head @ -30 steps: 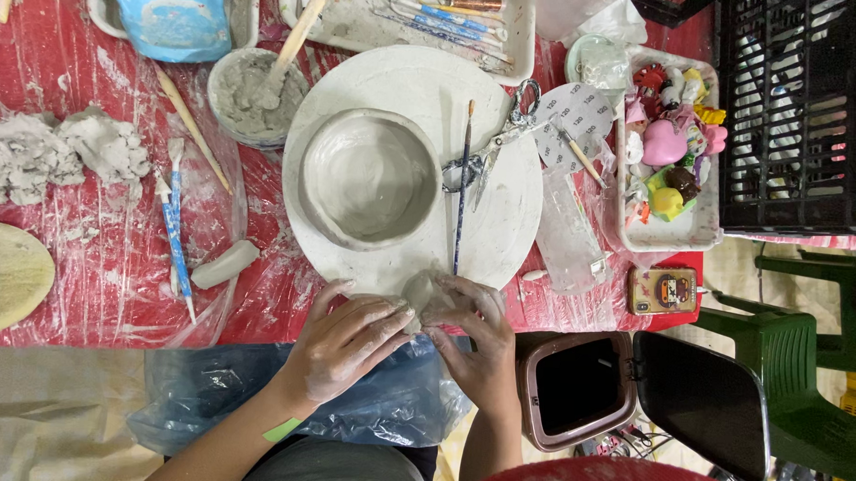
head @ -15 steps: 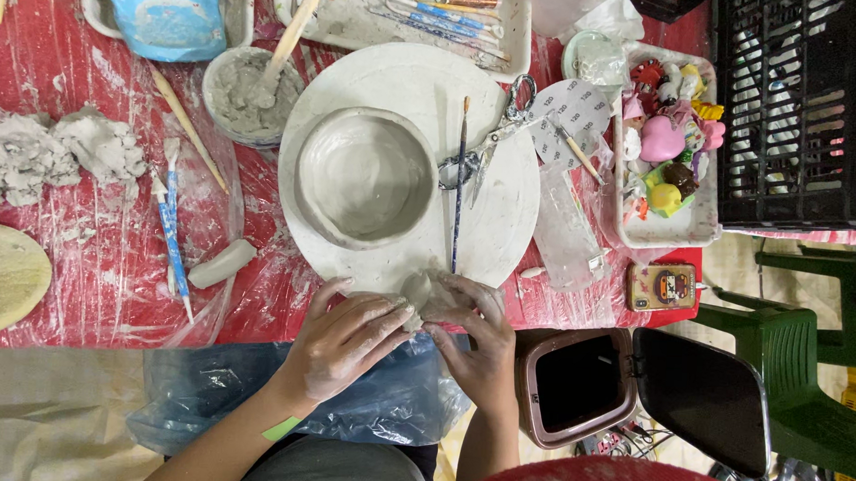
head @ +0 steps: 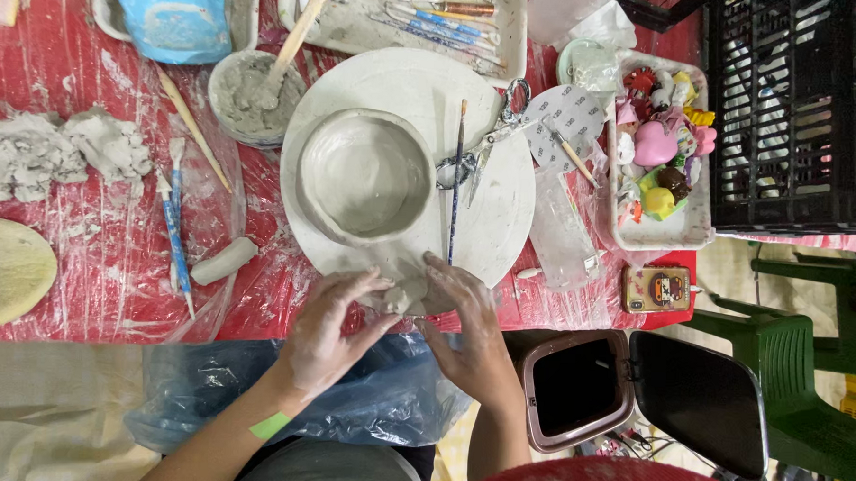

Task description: The person pinches and shapes a small piece of clay by hand over a work table, occasionally dipping a brush into a slip bowl to apply liquid to the clay while forming it next to a clay bowl on a bat. They repeatedly rotate and press the clay piece, working it into a rounded form.

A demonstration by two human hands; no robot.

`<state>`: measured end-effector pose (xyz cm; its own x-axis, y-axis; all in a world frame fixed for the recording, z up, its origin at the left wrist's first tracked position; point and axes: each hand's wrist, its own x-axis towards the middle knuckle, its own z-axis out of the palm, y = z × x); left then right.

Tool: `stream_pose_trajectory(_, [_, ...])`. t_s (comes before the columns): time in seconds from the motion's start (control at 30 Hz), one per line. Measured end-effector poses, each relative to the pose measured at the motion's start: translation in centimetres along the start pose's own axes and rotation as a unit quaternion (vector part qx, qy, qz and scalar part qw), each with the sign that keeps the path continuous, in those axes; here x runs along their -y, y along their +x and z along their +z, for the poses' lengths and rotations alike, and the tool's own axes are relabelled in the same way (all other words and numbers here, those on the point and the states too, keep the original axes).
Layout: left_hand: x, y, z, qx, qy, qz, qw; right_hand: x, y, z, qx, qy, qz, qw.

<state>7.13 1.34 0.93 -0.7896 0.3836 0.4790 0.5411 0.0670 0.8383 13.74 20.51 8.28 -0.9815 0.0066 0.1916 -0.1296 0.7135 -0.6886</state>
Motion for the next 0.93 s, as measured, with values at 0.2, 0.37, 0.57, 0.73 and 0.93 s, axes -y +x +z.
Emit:
stream_pose_trajectory(0.2, [-0.1,0.6,-1.0,0.021,-0.136,-0.112,0.984,-1.2,0.1,1.4,0.001,0.109,0.106,0.988])
stream_pose_trajectory(0.37, [-0.8,0.6,-1.2,0.011,-0.304,-0.181,0.935,-1.5,-1.5,3.0,-0.062,0.146,0.075,0.984])
stream_pose_trajectory(0.57, [-2.0,0.7,-1.7,0.048,-0.151,-0.079,0.984,-0.3,-2.7,5.0,-0.130,0.353,0.054,0.925])
stream_pose_trajectory(0.73, [-2.8,0.8,-1.4,0.041,-0.228,-0.173,0.957,0.3,-2.0,5.3,-0.130,0.392,0.046,0.909])
stream_pose_trajectory(0.93, [-2.9,0.8,-2.0,0.027,-0.134,-0.140,0.981,-0.4,-2.0,4.1,-0.147,0.199,0.027,0.969])
